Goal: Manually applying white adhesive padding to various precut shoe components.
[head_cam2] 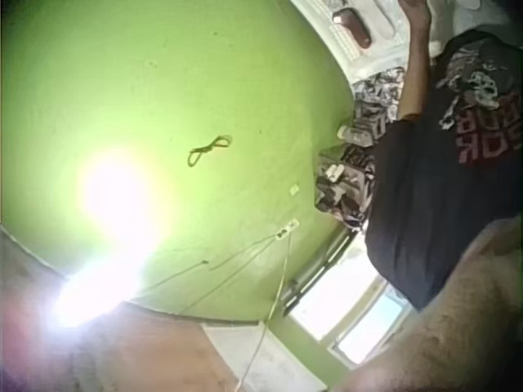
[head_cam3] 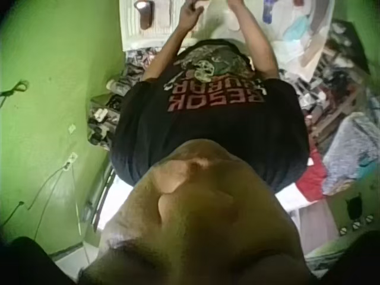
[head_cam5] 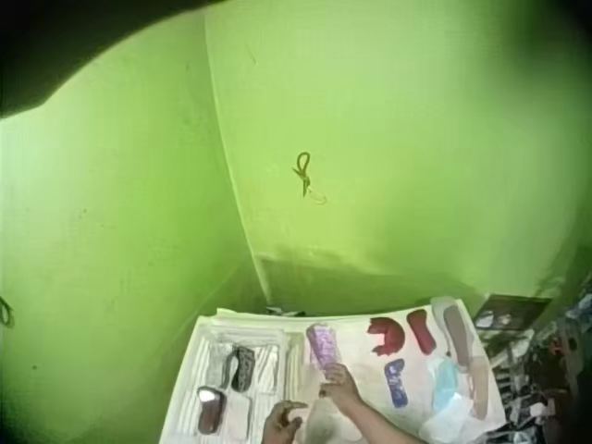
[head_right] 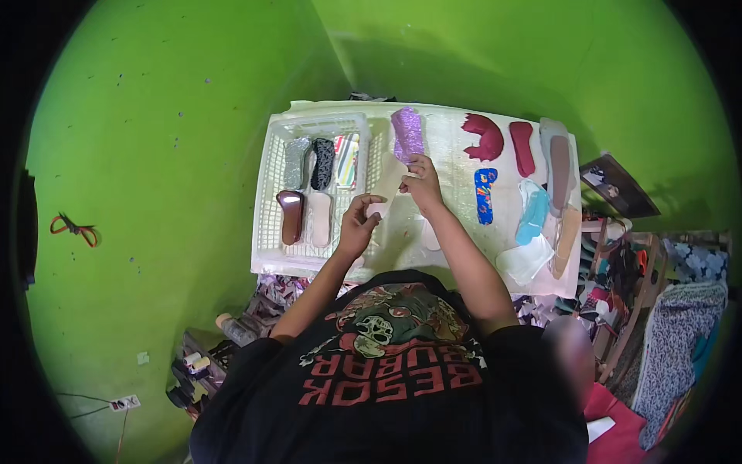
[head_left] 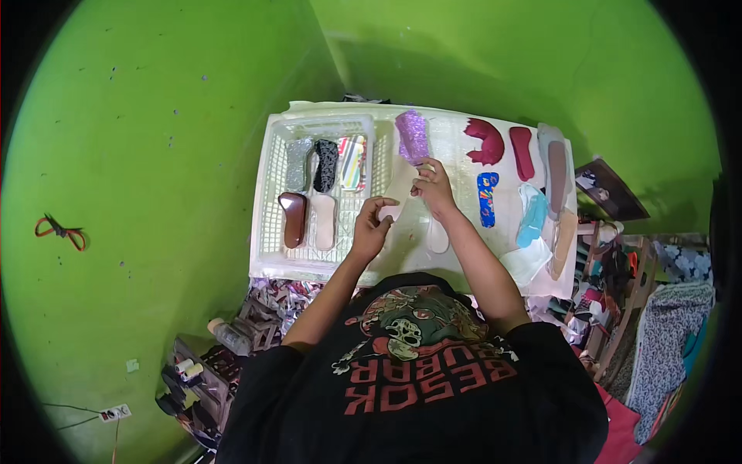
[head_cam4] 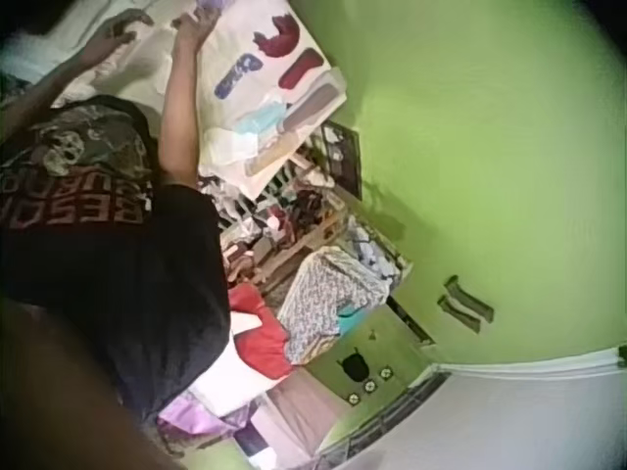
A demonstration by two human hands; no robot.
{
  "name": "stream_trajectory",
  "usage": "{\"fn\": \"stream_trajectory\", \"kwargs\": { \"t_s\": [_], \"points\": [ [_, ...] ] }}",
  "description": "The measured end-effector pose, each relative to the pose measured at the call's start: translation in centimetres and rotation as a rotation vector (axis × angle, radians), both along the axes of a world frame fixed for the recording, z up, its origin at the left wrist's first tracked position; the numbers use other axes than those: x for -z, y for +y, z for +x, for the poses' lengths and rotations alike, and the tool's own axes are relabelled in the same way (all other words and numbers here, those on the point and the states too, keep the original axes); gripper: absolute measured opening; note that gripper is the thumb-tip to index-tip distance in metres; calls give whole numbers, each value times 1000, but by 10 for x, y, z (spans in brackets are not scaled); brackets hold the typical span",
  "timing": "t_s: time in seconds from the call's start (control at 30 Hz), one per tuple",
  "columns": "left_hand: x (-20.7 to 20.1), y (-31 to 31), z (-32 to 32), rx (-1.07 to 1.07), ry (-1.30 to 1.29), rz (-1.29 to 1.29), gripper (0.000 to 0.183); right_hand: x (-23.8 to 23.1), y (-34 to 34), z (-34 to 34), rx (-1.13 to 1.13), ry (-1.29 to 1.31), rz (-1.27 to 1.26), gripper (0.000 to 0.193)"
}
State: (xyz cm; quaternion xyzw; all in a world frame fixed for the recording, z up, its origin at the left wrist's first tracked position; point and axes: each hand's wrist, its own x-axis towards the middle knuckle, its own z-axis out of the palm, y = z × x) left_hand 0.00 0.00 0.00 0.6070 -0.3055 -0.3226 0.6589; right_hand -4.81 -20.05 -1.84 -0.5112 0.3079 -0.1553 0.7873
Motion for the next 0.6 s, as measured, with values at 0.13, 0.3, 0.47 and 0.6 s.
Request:
{"fn": "stream_trajectory", "kwargs": {
  "t_s": [0.13,0.3,0.47,0.6],
  "points": [
    [-18,26,11,-182,-15,34,52,-19,30,27,-124,20,-186,37],
    [-2,58,34,-392,-167,81,45,-31,61,63,-219,44,-220,31],
    [11,84,41,-523,-118,190,39,-18,81,84,-316,116,-216,33],
    [10,106,45,-582,-174,261,36,-17,94,99,-332,192,-282,35]
  ]
}}
